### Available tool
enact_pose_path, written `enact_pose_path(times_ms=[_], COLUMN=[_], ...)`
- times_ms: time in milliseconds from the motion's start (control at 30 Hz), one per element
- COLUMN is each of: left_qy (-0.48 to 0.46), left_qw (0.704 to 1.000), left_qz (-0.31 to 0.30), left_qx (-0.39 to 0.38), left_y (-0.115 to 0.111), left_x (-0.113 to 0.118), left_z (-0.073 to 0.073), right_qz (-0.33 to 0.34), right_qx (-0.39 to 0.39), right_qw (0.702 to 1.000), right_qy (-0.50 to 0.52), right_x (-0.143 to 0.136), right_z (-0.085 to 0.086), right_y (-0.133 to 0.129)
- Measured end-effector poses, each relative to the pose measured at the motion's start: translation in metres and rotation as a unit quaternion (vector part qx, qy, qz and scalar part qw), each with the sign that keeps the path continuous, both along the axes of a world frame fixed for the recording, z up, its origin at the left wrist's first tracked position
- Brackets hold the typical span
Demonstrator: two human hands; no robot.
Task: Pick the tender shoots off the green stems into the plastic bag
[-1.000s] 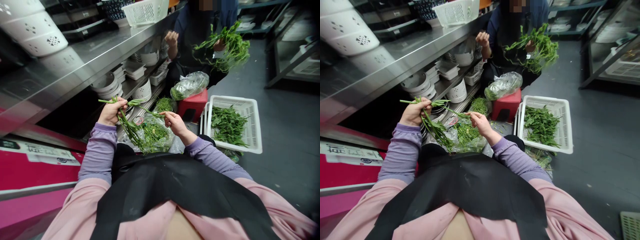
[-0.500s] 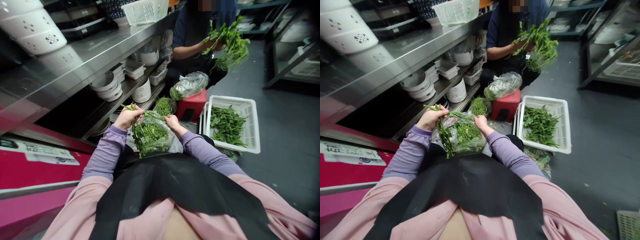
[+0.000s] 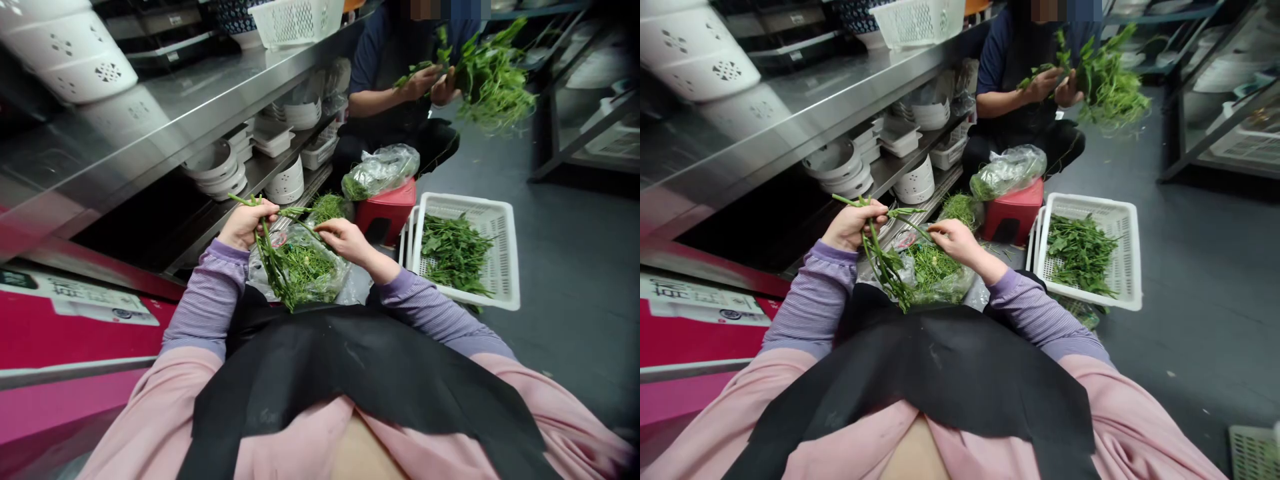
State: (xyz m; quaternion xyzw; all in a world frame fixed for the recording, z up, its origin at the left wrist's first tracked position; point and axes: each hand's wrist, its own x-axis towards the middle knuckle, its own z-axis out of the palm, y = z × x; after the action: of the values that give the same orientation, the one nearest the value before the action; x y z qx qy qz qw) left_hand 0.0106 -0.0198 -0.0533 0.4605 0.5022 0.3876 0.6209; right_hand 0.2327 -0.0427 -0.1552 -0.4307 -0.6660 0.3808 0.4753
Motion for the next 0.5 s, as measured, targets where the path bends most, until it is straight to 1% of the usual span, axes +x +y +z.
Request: enact_pose_path(times_ms=[33,67,133,200,300,500], left_qy=[-0.001,-0.001,0.002,0.005,0.006,0.038], left_qw=[1.000,1.000,1.000,1.000,1.000,0.997], left_qz=[-0.003,-0.007,-0.010,-0.013,-0.021,-0.035], left_qx=[-0.002,-0.003,0.002,0.007,0.012,0.052], left_y=[0.000,0.000,0.000,0.000,0.000,0.002], left_x=[0.001,0.001,0.002,0.001,0.001,0.000], left_z=[0.000,-0.001,-0.001,-0.002,-0.004,-0.012], right_qz=[0.033,0.070,0.145,0.184,0.180,0.212], right_qx=[-0.029,-0.074,-0.175,-0.235,-0.257,-0.263], right_qw=[0.999,0.994,0.971,0.945,0.934,0.917], right_qy=[0.008,0.026,0.081,0.129,0.171,0.211], right_x=[-0.002,-0.003,-0.004,-0.003,-0.002,-0.004], right_z=[0.002,0.002,-0.002,-0.007,-0.009,0.007], right_y=[-0.002,-0.004,-0.006,-0.008,-0.011,-0.019])
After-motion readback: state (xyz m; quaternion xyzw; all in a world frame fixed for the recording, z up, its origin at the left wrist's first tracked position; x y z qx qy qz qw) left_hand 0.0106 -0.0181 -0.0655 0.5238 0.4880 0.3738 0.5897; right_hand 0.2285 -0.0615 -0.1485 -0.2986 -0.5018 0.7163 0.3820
